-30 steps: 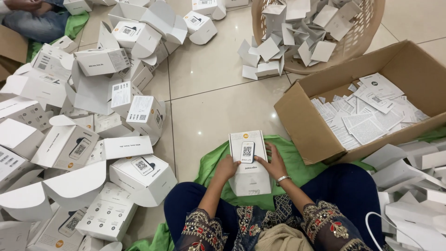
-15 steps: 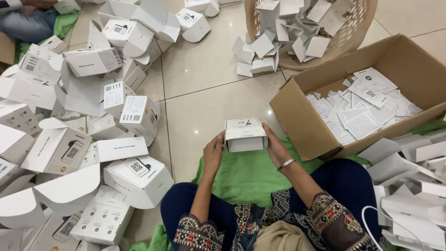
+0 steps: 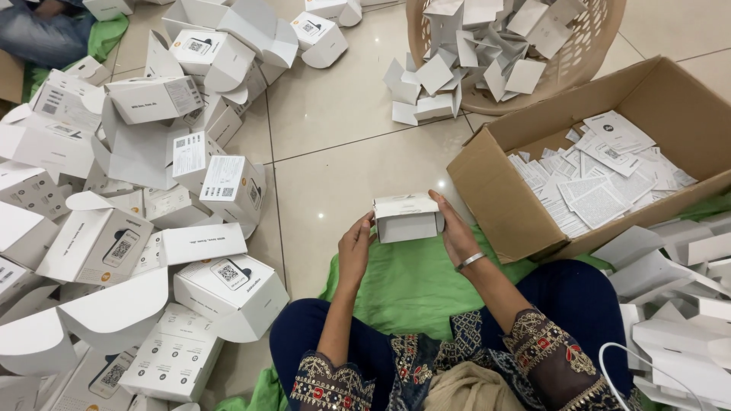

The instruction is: The person inserts the manual and device into small white product boxes and closes them.

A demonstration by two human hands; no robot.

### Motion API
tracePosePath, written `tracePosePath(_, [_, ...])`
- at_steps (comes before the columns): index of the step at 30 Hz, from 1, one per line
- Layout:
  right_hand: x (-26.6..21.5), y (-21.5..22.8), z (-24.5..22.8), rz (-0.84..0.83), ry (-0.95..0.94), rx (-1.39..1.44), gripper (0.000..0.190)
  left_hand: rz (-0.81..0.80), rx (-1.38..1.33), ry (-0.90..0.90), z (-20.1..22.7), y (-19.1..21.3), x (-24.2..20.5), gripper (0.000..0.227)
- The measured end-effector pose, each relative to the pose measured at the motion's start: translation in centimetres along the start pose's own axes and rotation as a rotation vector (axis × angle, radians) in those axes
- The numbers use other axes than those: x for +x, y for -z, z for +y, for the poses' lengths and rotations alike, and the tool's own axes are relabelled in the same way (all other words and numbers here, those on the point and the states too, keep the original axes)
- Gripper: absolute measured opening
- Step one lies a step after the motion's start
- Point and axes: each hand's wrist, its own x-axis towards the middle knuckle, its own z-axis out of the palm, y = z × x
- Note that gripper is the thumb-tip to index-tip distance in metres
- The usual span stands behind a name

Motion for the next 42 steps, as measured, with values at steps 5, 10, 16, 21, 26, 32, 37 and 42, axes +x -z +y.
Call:
tracePosePath(5, [0.0, -0.3, -0.6, 0.027, -0.038, -0.01, 0.07, -0.012, -0.066, -0.012, 0.2, -0.1, -0.1, 0.051])
tracePosePath(10, [0.2, -0.5, -1.0, 0.052, -0.055, 0.032, 0.071, -0.003, -0.093, -0.018, 0.6, -0.1, 0.0, 0.052])
tracePosePath(16, [0.6, -0.2, -0.6, 0.054, -0.101, 0.058, 0.074, -0.026, -0.132, -0.004, 1.6, 0.0, -0.4, 0.053])
tracePosePath(21, [0.9, -0.1, -0.7, 0.072, -0.146, 0.062, 0.073, 0.0, -0.071, 0.006, 2.0, -0.3, -0.4, 0.051])
tracePosePath(26, [1.4, 0.5, 0.1, 0.065, -0.095, 0.016, 0.073, 0.072, 0.134, -0.075, 3.6, -0.7, -0.9, 0.046])
tracePosePath(32, [1.1, 0.0, -0.4, 0.061, -0.122, 0.044, 0.074, 0.039, 0.231, -0.145, 5.2, -0.8, -1.5, 0.057])
tracePosePath(37, [1.4, 0.2, 0.0, 0.066, -0.133, 0.066, 0.074, 0.036, 0.228, -0.158, 5.5, -0.6, -1.7, 0.066])
tracePosePath(42, [0.4, -1.2, -1.6, 0.075, -0.154, -0.014, 0.073, 0.098, 0.334, -0.243, 5.5, -0.6, -1.9, 0.066])
